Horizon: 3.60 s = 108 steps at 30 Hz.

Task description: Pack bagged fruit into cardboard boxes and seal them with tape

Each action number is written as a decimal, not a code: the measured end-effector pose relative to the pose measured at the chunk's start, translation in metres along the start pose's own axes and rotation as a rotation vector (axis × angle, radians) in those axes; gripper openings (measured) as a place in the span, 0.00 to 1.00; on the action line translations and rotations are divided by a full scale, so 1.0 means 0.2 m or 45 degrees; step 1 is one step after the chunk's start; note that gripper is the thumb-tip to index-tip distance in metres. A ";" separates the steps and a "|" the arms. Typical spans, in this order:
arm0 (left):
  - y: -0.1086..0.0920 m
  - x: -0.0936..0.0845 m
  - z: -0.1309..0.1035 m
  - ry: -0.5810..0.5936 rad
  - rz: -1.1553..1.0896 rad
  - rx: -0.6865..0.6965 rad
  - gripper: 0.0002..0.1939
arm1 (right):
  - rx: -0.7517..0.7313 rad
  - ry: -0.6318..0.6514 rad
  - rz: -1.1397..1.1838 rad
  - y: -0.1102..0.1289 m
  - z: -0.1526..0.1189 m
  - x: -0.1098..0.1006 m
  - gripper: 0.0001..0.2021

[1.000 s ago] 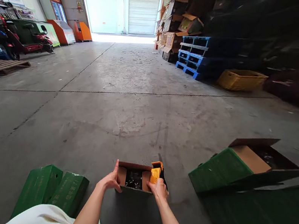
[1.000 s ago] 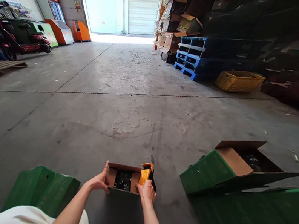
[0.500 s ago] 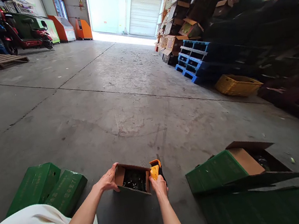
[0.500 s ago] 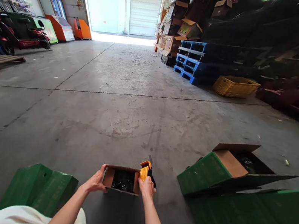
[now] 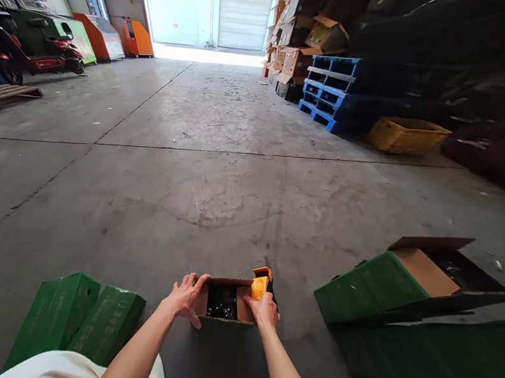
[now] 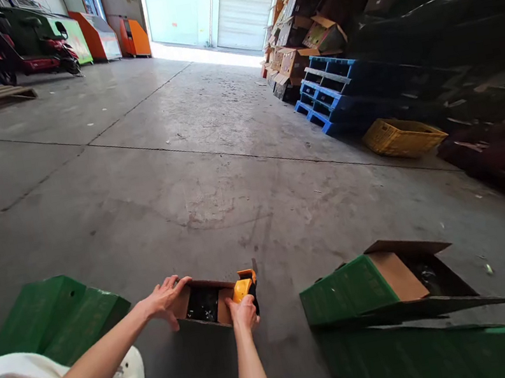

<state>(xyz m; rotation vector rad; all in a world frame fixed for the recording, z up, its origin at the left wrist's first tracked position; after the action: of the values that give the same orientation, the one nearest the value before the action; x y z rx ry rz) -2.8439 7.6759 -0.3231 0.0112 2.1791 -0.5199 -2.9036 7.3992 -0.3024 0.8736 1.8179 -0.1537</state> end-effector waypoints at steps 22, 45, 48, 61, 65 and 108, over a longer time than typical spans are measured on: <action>-0.09 0.03 -0.02 0.011 0.189 0.073 0.77 | -0.044 -0.002 -0.052 0.04 -0.05 -0.02 0.22; -0.05 0.11 -0.02 -0.170 0.270 0.017 0.56 | -0.067 -0.019 -0.057 0.03 -0.03 0.01 0.21; -0.08 0.15 -0.01 -0.182 0.341 -0.088 0.55 | -0.067 -0.024 -0.057 0.04 -0.05 -0.01 0.20; -0.09 0.14 -0.05 -0.173 0.298 -0.104 0.55 | -0.092 -0.004 -0.137 0.10 0.02 -0.10 0.19; -0.08 0.14 -0.04 -0.155 0.306 -0.118 0.50 | -0.110 0.015 -0.162 0.14 0.09 -0.08 0.19; -0.02 0.17 -0.12 -0.455 0.014 0.301 0.44 | -0.825 0.221 -0.313 0.24 0.07 -0.13 0.23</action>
<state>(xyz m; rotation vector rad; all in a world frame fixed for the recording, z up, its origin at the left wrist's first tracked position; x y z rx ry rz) -2.8841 7.6748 -0.3343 0.0544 1.7608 -0.7129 -2.8594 7.4144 -0.2729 0.2101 1.9563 0.3526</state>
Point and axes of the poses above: each hand's wrist, its own z-axis towards the middle knuckle, its own x-axis out of the palm, y = z × x, the point moved 7 cm from there along z, towards the middle knuckle, and after that the axes turned 8 degrees about -x, right-handed, at the moved point
